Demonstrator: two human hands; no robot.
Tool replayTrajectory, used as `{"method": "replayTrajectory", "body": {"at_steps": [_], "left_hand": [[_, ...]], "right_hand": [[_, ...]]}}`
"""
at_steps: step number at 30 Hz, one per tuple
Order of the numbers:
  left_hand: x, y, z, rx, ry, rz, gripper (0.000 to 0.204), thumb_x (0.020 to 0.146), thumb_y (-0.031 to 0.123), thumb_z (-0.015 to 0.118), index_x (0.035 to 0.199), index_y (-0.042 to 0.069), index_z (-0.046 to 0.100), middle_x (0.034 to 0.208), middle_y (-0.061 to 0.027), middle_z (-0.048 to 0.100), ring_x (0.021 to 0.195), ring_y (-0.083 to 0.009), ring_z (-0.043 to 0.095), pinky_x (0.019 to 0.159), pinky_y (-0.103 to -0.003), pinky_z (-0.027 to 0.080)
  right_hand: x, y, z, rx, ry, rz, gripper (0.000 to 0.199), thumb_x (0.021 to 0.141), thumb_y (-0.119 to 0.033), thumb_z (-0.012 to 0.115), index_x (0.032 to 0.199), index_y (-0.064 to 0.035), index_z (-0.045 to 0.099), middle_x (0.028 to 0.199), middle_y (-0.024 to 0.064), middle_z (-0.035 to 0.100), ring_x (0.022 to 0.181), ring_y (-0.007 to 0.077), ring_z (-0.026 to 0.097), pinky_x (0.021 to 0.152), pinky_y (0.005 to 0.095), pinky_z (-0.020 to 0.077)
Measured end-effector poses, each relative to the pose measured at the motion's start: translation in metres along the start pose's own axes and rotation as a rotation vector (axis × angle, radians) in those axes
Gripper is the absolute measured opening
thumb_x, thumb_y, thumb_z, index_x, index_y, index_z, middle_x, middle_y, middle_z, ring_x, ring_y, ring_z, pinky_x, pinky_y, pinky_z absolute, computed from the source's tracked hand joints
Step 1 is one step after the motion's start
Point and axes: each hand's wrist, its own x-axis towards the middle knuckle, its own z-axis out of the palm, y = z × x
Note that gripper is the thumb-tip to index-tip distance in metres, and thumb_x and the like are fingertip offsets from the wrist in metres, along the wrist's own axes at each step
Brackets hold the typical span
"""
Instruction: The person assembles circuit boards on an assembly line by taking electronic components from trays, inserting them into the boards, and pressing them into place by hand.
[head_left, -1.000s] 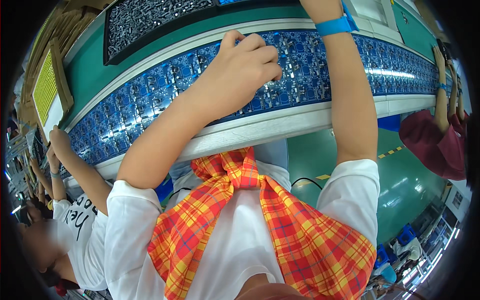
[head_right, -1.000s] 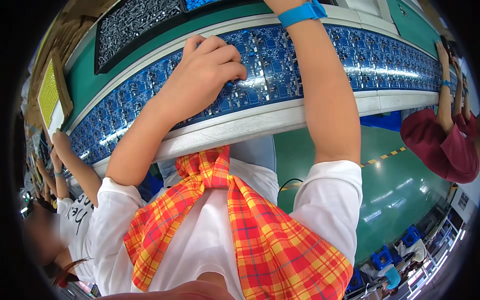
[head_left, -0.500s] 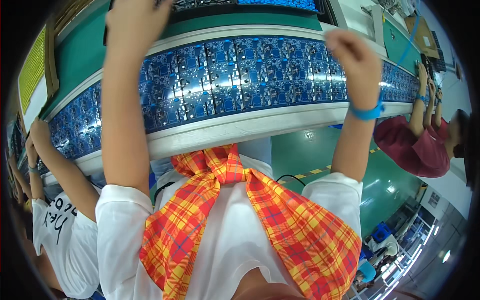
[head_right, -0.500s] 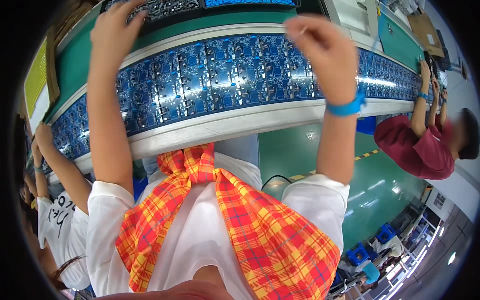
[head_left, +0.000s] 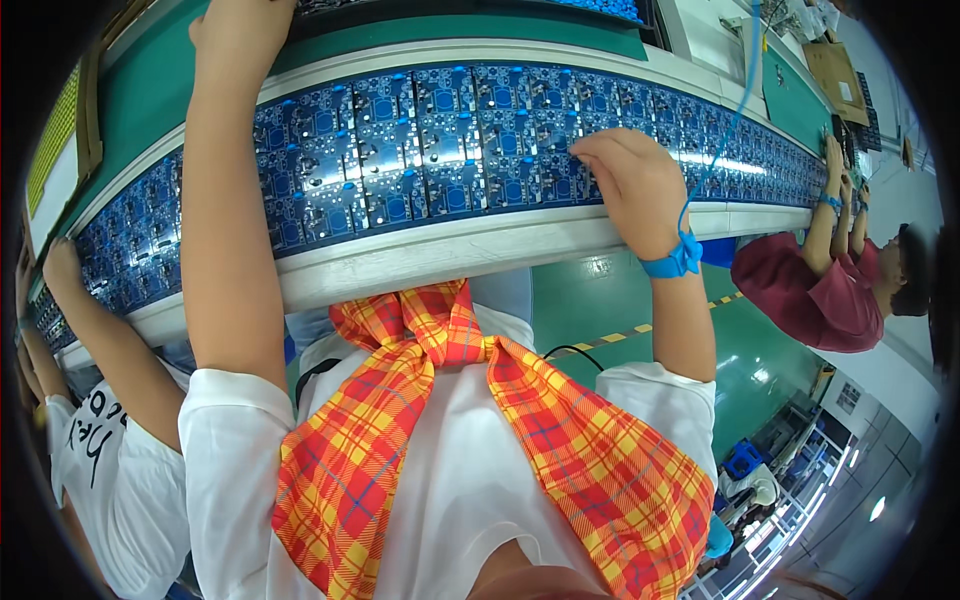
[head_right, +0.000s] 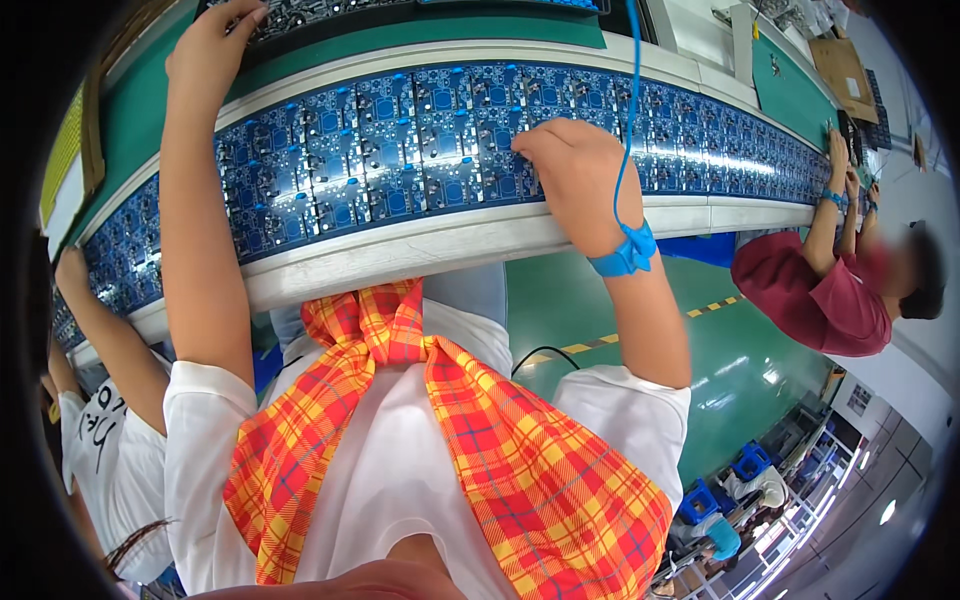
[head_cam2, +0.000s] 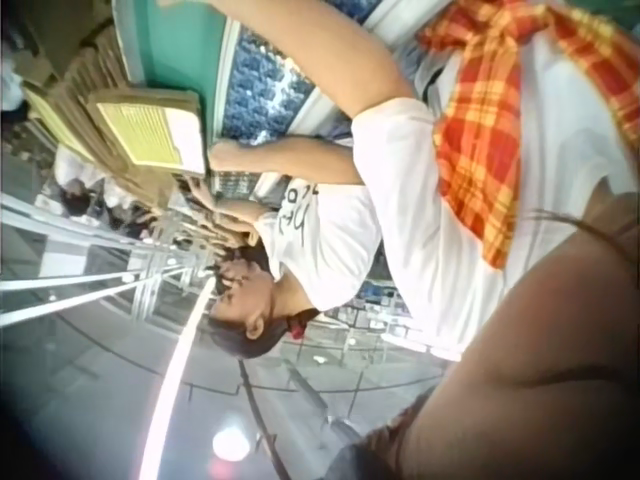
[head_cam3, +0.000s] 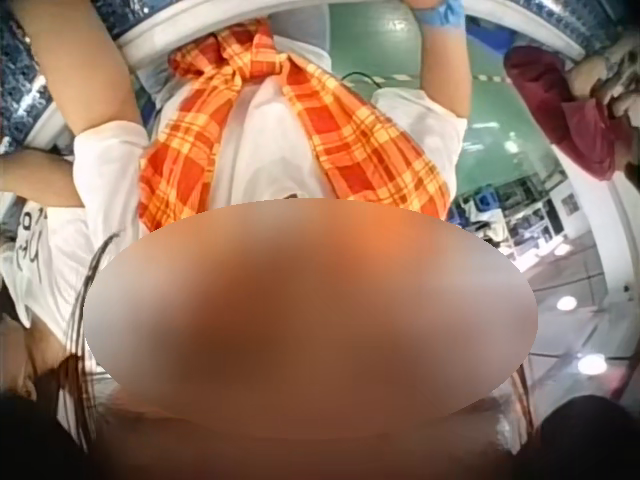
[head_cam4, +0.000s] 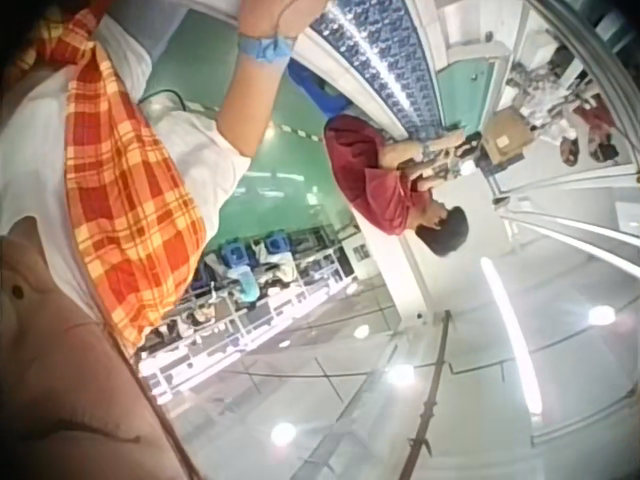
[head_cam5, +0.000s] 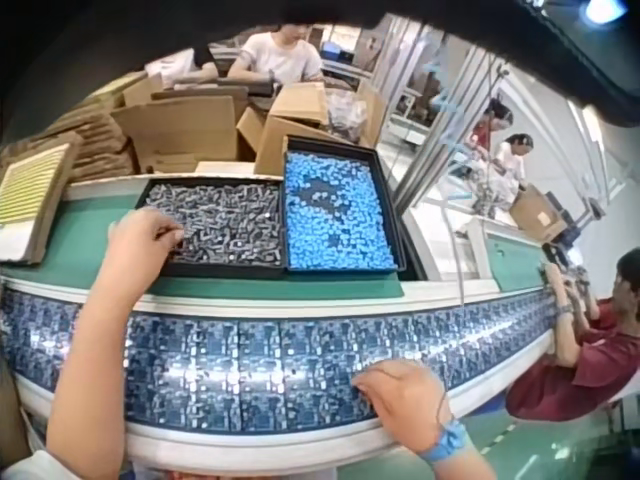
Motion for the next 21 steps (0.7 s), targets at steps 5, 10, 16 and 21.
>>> {"method": "replayTrajectory", "body": {"at_steps": [5, 10, 16, 21], "left_hand": [[-0.008, 0.010, -0.004, -0.128, 0.103, 0.078, 0.014, 0.086, 0.014, 0.069, 0.093, 0.002, 0.074, 0.089, -0.0167, 0.070, 0.086, -0.0365, 0.067, 0.076, -0.041, 0.052], [-0.027, 0.062, -0.026, -0.530, -0.013, 0.009, 0.015, 0.087, 0.010, 0.067, 0.097, -0.001, 0.070, 0.084, -0.0176, 0.069, 0.082, -0.0373, 0.066, 0.072, -0.039, 0.052], [-0.049, 0.079, -0.007, -0.458, -0.233, 0.308, 0.018, 0.090, 0.019, 0.066, 0.099, 0.005, 0.073, 0.088, -0.0153, 0.071, 0.089, -0.0327, 0.067, 0.078, -0.040, 0.051], [-0.061, 0.088, 0.006, -0.399, -0.130, 0.584, 0.014, 0.090, 0.017, 0.064, 0.094, 0.008, 0.074, 0.089, -0.0098, 0.071, 0.093, -0.0287, 0.066, 0.087, -0.043, 0.044]], "right_hand": [[0.001, -0.001, -0.001, -0.054, -0.017, -0.066, 0.019, 0.079, 0.002, 0.068, 0.096, -0.0070, 0.071, 0.094, 0.0095, 0.070, 0.088, 0.0311, 0.067, 0.075, 0.0396, 0.0542], [0.001, 0.003, 0.001, -0.042, -0.022, -0.114, 0.018, 0.080, 0.001, 0.068, 0.096, -0.0073, 0.070, 0.095, 0.0089, 0.069, 0.089, 0.0308, 0.067, 0.077, 0.0397, 0.0538], [0.005, 0.008, 0.000, -0.073, -0.049, -0.126, 0.018, 0.080, 0.000, 0.068, 0.095, -0.0077, 0.070, 0.094, 0.0086, 0.069, 0.089, 0.0310, 0.066, 0.078, 0.0398, 0.0537], [0.006, 0.005, -0.005, -0.067, -0.067, -0.177, 0.021, 0.075, -0.002, 0.068, 0.095, -0.0079, 0.070, 0.094, 0.0078, 0.069, 0.090, 0.0298, 0.066, 0.079, 0.0398, 0.0538]]}}
